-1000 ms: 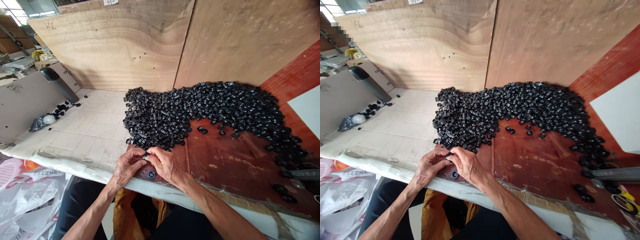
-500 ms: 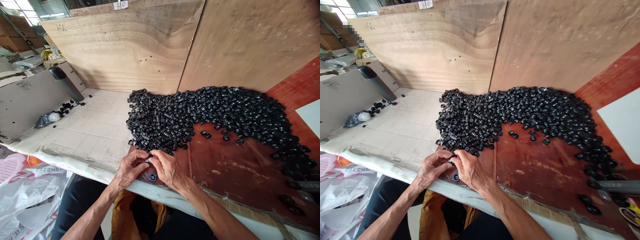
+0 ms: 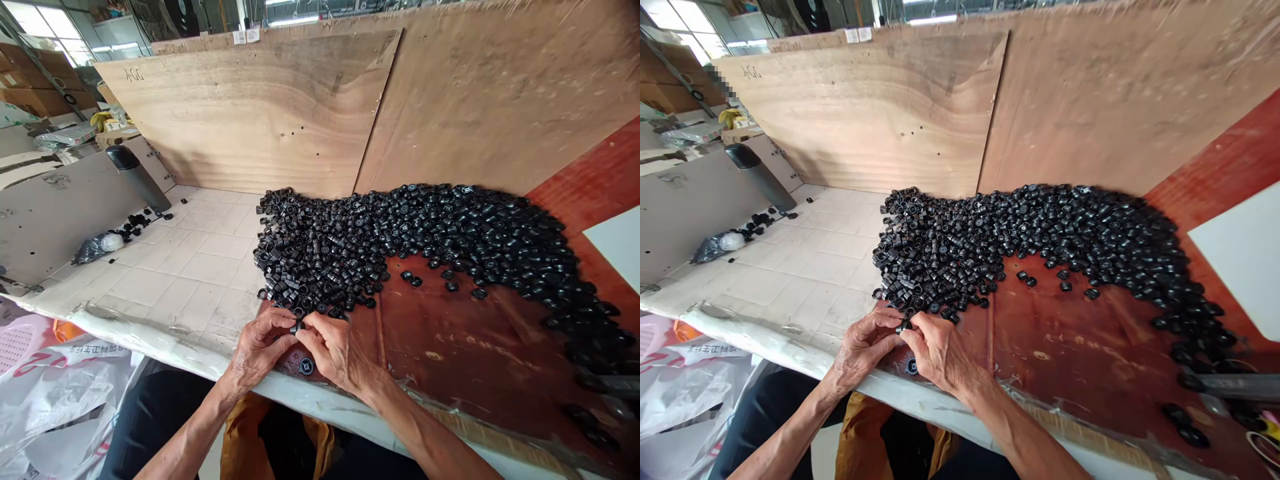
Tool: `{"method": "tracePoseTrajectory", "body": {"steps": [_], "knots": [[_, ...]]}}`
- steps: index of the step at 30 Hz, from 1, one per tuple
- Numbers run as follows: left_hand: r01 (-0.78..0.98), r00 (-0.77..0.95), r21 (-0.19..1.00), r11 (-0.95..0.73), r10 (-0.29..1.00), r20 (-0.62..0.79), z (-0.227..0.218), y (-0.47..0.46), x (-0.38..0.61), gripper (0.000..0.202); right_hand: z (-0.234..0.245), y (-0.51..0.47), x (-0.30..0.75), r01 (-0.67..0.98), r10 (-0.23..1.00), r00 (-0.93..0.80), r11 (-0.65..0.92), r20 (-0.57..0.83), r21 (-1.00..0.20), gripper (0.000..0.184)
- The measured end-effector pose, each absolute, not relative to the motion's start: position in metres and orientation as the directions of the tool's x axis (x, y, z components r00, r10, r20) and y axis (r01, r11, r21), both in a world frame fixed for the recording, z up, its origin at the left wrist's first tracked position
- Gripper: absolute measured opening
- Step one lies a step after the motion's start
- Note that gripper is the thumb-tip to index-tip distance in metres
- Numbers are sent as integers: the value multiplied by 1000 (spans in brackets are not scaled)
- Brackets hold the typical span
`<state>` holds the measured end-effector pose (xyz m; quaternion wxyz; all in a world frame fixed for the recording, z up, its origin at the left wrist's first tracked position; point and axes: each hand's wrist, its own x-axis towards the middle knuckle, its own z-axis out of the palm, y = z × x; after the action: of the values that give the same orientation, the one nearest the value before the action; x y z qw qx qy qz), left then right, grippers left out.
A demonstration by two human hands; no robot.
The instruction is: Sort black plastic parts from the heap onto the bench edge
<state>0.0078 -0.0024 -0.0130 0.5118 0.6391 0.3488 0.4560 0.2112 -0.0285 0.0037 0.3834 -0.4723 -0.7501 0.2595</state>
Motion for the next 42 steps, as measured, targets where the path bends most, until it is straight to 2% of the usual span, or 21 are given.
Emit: {"method": "tracePoseTrajectory", "body": {"steps": [4,9,13,17,22,25,27,30,32,35,39,42], "knots": [[-37,317,976,-217,923,217,-14,-4,8,17,6,-30,210,489,916,-250,399,313,-776,25],[-132,301,983,-126,940,161,-32,0,7,28,-10,-25,205,394,842,-231,539,488,-744,19],[-132,319,975,-178,924,212,-50,6,5,26,-16,-20,201,377,850,-195,526,490,-762,19],[-192,345,969,-156,914,215,-63,11,3,28,-23,-12,197,323,764,-167,639,623,-698,28],[-202,403,971,-132,892,205,-64,18,0,31,-40,-2,191,308,718,-66,675,693,-670,20],[-192,353,966,-173,906,232,-51,13,2,27,-36,-10,193,349,761,-53,620,646,-702,21],[-130,280,971,-200,932,230,-38,6,5,20,-24,-19,197,380,855,-153,514,496,-769,21],[-44,289,964,-261,921,262,-22,-2,7,17,-5,-26,201,341,912,-140,409,384,-846,8],[-8,299,962,-272,917,262,-17,-3,7,15,1,-24,203,298,935,-120,356,335,-886,11],[-5,313,972,-235,923,224,-15,-2,7,16,4,-20,204,272,937,-117,348,328,-897,8],[-21,341,989,-148,929,146,-14,-2,8,19,3,-20,206,287,875,-145,484,462,-827,21],[-34,339,991,-127,931,131,-14,-3,10,20,3,-21,208,303,899,-140,438,415,-846,28]]}}
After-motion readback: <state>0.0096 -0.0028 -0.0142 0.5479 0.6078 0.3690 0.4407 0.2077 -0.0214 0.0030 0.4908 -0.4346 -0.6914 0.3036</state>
